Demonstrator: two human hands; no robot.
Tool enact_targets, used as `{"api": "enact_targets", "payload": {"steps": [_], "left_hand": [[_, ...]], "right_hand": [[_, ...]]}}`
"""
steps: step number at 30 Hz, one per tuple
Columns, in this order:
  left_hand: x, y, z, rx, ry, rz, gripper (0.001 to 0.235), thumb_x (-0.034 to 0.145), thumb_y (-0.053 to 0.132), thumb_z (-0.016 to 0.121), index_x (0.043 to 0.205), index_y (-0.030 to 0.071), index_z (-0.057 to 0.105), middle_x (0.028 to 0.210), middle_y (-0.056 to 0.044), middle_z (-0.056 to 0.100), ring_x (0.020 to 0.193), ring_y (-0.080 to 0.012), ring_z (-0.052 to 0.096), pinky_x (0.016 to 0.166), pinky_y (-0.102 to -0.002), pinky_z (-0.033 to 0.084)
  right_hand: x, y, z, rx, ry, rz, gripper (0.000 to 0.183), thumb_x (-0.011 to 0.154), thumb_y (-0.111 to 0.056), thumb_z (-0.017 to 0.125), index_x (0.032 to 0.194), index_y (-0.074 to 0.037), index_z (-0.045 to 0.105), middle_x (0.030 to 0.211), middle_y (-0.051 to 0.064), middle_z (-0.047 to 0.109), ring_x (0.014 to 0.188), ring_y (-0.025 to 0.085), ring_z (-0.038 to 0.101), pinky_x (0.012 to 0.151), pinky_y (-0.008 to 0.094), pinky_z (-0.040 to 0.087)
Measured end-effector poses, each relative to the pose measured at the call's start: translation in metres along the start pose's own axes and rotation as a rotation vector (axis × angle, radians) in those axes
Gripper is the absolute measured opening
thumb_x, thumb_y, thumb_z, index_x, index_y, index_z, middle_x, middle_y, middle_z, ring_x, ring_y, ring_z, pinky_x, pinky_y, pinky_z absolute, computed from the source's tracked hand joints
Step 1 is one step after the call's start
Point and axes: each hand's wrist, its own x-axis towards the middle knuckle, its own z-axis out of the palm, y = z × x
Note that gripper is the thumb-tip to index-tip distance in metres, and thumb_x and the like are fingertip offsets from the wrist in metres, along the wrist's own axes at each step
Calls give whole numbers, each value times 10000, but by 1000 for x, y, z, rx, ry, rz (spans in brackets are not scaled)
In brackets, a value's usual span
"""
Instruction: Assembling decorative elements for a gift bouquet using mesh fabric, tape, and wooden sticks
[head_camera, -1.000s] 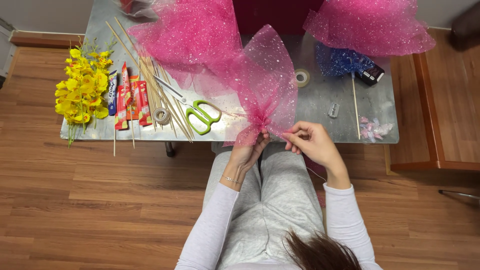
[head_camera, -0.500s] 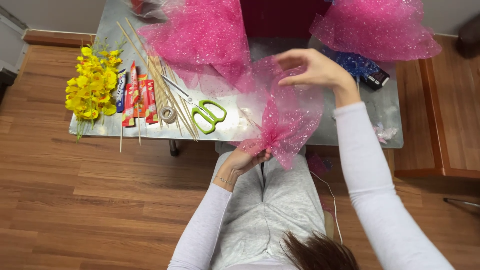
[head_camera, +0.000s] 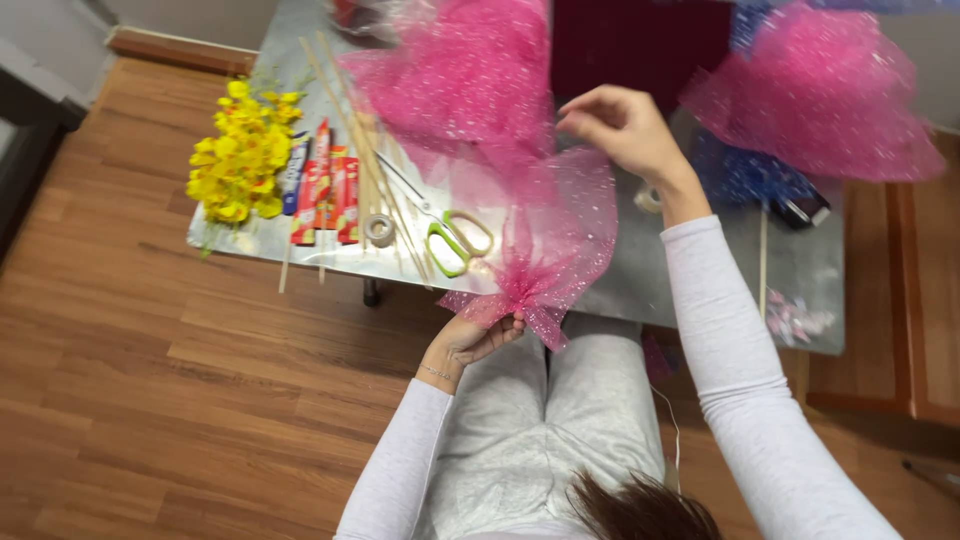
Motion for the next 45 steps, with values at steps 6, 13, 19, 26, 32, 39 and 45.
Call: {"api": "enact_targets", "payload": {"steps": [6, 13, 19, 26, 32, 39, 45], "left_hand": [[-15, 29, -42, -130, 124, 186, 112, 942, 95, 567, 940, 2, 628, 833, -142, 648, 786, -216, 687, 804, -349, 583], [-40, 71, -70, -345, 345, 477, 78, 915, 44, 590, 874, -6, 634, 844, -147, 665, 826, -234, 671, 828, -337, 564], [-34, 102, -91, -412, 403, 560, 60, 917, 71, 610, 880, 33, 639, 883, -106, 679, 878, -202, 660, 863, -303, 542], [-9, 114, -118, -451, 377, 587, 92, 939, 109, 596, 944, 26, 636, 931, -92, 677, 912, -176, 658, 868, -281, 548], [-14, 116, -122, -482, 398, 608, 100, 933, 134, 605, 960, 42, 633, 957, -83, 676, 926, -169, 658, 883, -284, 542], [-15, 109, -133, -509, 401, 621, 107, 929, 139, 610, 974, 42, 623, 980, -83, 676, 942, -168, 656, 892, -283, 543], [-18, 112, -123, -495, 401, 625, 119, 932, 144, 601, 983, 39, 627, 986, -88, 677, 941, -165, 659, 886, -283, 546]], "right_hand": [[68, 63, 77, -127, 302, -19, 70, 864, -141, 690, 908, -179, 729, 744, 0, 678, 690, 105, 659, 621, 237, 542], [162, 140, 225, -278, 26, 114, 181, 750, -243, 708, 914, -169, 731, 758, 58, 707, 723, 228, 694, 682, 337, 562], [204, 145, 277, -416, 68, 133, 177, 775, -224, 668, 889, -101, 722, 731, 131, 694, 776, 334, 689, 721, 416, 558], [227, 160, 287, -402, 69, 245, 159, 777, -157, 633, 909, -71, 657, 829, 171, 661, 877, 389, 661, 767, 476, 539], [229, 171, 285, -390, 91, 363, 157, 778, -100, 603, 926, -46, 601, 914, 206, 634, 964, 435, 637, 806, 527, 522], [237, 190, 291, -424, 152, 340, 149, 840, -196, 628, 945, -93, 604, 887, 151, 607, 931, 386, 649, 791, 498, 533], [260, 205, 309, -386, 75, 487, 189, 859, -96, 529, 1010, 9, 574, 1014, 243, 622, 1001, 476, 619, 860, 560, 500]]}}
